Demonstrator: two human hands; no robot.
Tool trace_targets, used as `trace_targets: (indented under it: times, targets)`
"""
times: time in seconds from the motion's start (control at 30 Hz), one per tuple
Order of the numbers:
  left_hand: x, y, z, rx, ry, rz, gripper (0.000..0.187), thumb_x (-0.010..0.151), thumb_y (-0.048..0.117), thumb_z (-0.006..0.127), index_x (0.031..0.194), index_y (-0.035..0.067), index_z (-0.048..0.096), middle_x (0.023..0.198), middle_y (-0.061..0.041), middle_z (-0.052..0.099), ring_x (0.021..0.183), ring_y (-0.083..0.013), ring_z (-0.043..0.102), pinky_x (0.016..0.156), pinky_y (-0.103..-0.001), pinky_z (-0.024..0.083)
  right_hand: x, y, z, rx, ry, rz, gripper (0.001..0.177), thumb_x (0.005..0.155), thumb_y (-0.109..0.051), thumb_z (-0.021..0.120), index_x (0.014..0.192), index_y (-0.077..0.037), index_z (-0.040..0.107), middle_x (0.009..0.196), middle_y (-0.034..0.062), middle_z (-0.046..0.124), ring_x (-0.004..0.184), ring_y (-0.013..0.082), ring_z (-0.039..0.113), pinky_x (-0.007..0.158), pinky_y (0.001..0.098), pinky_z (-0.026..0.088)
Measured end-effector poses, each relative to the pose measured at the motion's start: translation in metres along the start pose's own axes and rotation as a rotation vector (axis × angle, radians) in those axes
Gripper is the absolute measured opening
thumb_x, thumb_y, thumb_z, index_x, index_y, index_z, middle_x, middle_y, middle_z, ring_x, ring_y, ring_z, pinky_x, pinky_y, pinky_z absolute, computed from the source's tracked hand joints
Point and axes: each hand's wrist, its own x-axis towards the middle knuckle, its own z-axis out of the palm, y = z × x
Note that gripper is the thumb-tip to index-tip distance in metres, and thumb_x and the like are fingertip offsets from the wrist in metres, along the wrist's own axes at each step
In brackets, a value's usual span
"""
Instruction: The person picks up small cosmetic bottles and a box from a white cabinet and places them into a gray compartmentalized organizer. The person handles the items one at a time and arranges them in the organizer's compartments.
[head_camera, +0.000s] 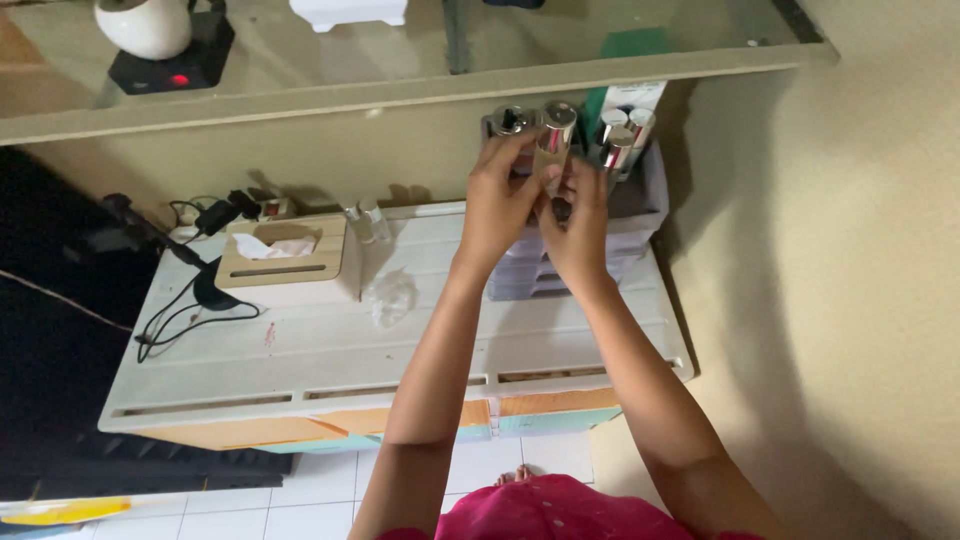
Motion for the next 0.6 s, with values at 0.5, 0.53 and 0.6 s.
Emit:
trace_targets:
  times: [0.5,0.53,0.6]
  targets:
    - [-0.006,-0.003,0.09,-0.002,-0.036,0.151,0.043,0.09,0.012,0.079,0.131,0.012,0.065,0.106,-0.009,0.062,0.103,-0.0362,0.068,0.091,-0.044,0.059,-0.005,0.06,-0.081,-0.144,0.135,0.088,0.039,0.096,-0.001,0.073,0.129,0.004,0.052,0.105,0.0239,0.051,0.098,0.0499,0.063,0.078,0.0466,0.063]
    - [-0.006,-0.008,0.092,-0.002,-0.036,0.153,0.043,0.09,0.012,0.079,0.131,0.012,0.065,0.106,-0.009,0.062,0.103,-0.0362,0.068,0.091,-0.044,0.059,-0.003,0.063,-0.084,-0.144,0.137,0.087,0.039,0.096,-0.001,0.073,0.129,0.004,0.052,0.105,0.0239,0.051,0.098,0.0499,0.063,0.078,0.0466,0.063]
    - [-0.007,-0.02,0.094,0.045,-0.011,0.181,0.044,0.091,0.01,0.076,0.133,0.011,0.061,0.107,-0.011,0.058,0.102,-0.0379,0.067,0.091,-0.044,0.057,-0.001,0.071,-0.087,-0.371,0.112,0.065,0.04,0.094,-0.018,0.081,0.124,-0.002,0.061,0.101,0.017,0.06,0.098,0.0433,0.063,0.081,0.053,0.056]
